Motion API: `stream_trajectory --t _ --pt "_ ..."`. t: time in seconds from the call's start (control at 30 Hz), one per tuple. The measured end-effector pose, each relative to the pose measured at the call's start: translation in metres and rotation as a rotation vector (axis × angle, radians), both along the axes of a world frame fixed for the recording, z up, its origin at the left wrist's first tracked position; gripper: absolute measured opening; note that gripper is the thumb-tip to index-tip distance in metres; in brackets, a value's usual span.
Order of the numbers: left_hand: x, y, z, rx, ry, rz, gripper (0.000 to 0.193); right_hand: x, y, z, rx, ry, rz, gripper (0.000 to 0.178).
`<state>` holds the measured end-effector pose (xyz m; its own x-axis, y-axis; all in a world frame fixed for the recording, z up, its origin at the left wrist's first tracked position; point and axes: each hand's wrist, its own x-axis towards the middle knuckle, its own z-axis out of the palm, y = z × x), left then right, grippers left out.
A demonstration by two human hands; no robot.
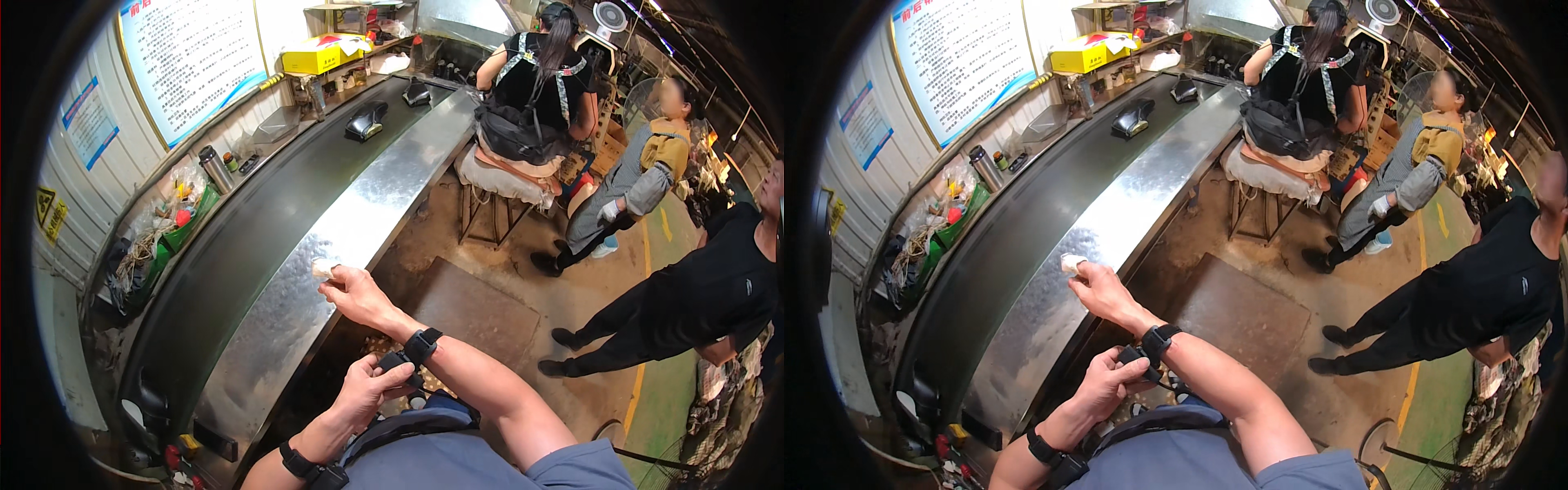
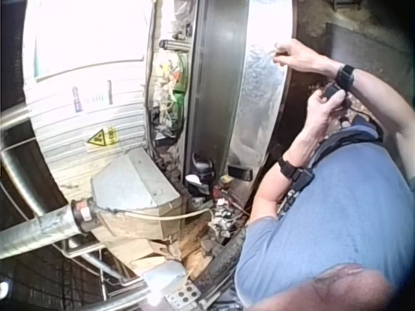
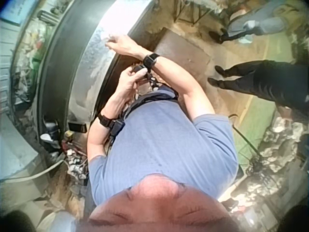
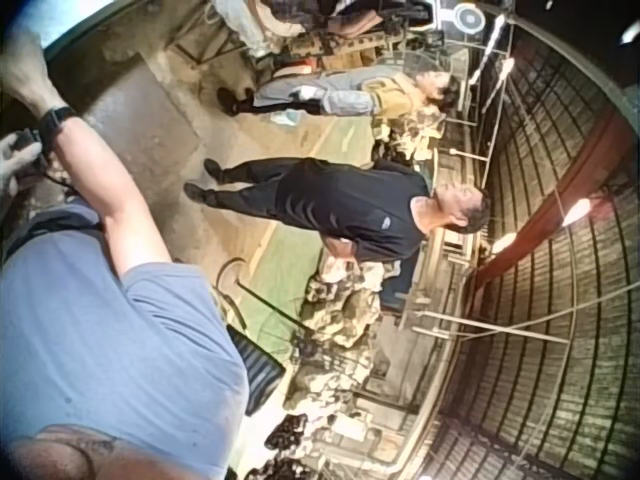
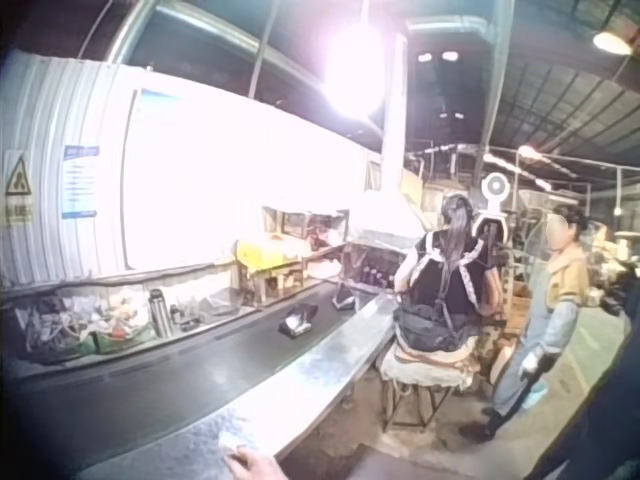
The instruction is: The worker is using a lasting machine to shape and attach shoe uppers to lasts in a factory environment.
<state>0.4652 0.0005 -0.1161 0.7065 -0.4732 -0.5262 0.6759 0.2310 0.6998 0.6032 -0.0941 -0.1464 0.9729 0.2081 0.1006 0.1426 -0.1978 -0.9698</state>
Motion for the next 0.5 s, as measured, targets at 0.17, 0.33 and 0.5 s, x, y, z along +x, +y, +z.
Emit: stream_trajectory --t 0.17,0.33,0.5 --pt "-0.002 0.002 -0.003 -0.022 -0.012 0.020 0.033 -0.001 0.002 -0.001 -0.045 -0.072 -0.007 0.026" --pt "-0.005 0.011 -0.002 -0.039 -0.051 0.040 0.039 -0.001 0.014 -0.005 0.205 0.179 0.053 0.023" --pt "0.032 0.075 -0.029 0.101 -0.310 -0.052 0.046 -0.023 -0.007 0.048 -0.037 -0.098 -0.176 0.020"
